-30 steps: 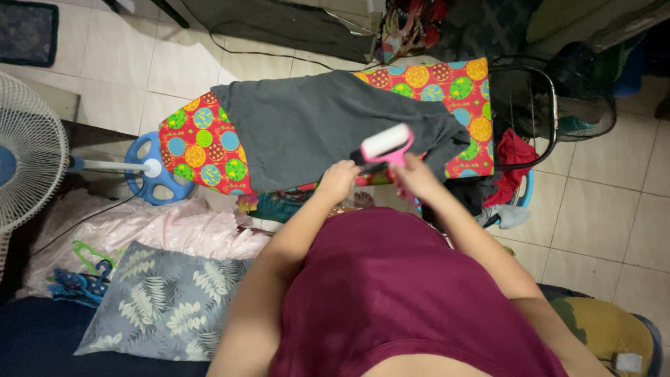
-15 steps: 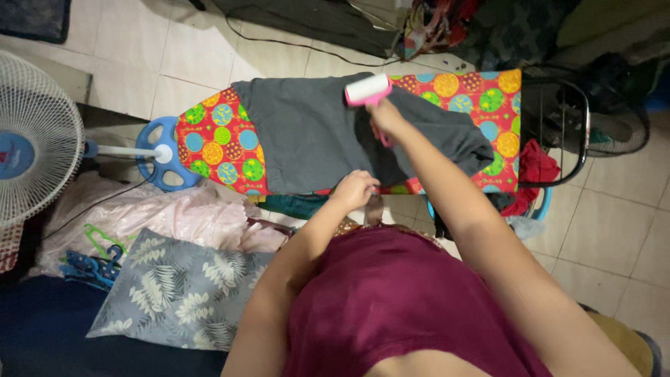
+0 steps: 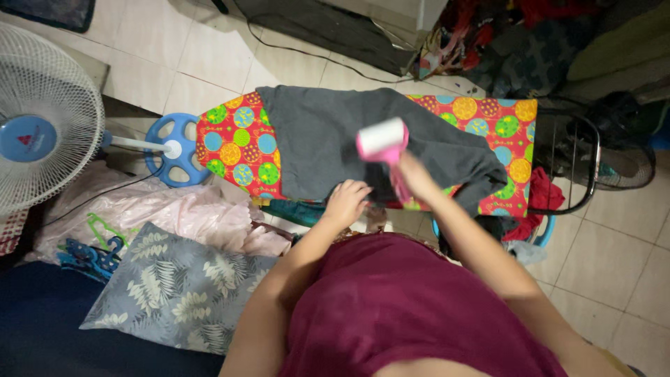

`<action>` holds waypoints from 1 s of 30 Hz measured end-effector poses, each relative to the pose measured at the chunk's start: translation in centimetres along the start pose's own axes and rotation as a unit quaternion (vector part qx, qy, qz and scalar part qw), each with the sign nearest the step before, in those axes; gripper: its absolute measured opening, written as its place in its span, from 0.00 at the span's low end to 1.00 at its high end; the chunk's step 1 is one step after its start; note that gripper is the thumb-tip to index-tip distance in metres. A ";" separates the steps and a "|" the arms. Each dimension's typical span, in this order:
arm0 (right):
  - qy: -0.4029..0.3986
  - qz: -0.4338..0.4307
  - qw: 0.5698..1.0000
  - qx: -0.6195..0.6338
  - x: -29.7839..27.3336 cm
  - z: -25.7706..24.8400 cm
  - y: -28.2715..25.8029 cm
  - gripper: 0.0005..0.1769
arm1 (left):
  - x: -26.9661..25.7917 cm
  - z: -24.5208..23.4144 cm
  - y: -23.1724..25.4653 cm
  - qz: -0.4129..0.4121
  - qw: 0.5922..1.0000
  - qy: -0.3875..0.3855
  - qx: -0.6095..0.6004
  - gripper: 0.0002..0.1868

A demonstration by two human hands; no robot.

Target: The person lays a gray garment flat on a colorful ironing board and uses a pink lint roller to roll over the fabric repeatedly. The person then folds the garment and sets it aside, repeating the process with a black garment.

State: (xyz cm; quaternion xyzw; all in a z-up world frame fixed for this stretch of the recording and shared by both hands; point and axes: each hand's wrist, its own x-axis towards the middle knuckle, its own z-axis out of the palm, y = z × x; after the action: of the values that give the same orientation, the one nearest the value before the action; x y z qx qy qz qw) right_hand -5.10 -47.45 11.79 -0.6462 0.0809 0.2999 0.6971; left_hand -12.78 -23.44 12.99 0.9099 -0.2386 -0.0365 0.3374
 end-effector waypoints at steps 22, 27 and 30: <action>0.018 -0.018 1.000 0.000 17.8 9.4 -4.9 0.10 | -2.4 -0.4 -3.1 0.028 0.999 -0.024 0.010 0.26; -0.060 -0.045 0.995 -0.065 6.6 8.2 -4.7 0.15 | -3.0 0.2 -3.6 0.045 0.999 -0.017 0.002 0.24; -0.108 0.070 0.963 -0.238 0.7 5.8 -3.1 0.18 | -3.3 0.0 -3.7 -0.023 0.995 -0.092 0.027 0.18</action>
State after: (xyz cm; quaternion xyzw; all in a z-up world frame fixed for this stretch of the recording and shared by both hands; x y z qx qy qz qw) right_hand -4.50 -41.63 14.97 -0.7502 -0.0239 0.4262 0.5049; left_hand -14.17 -19.49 10.37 0.9165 -0.2487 -0.1213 0.2888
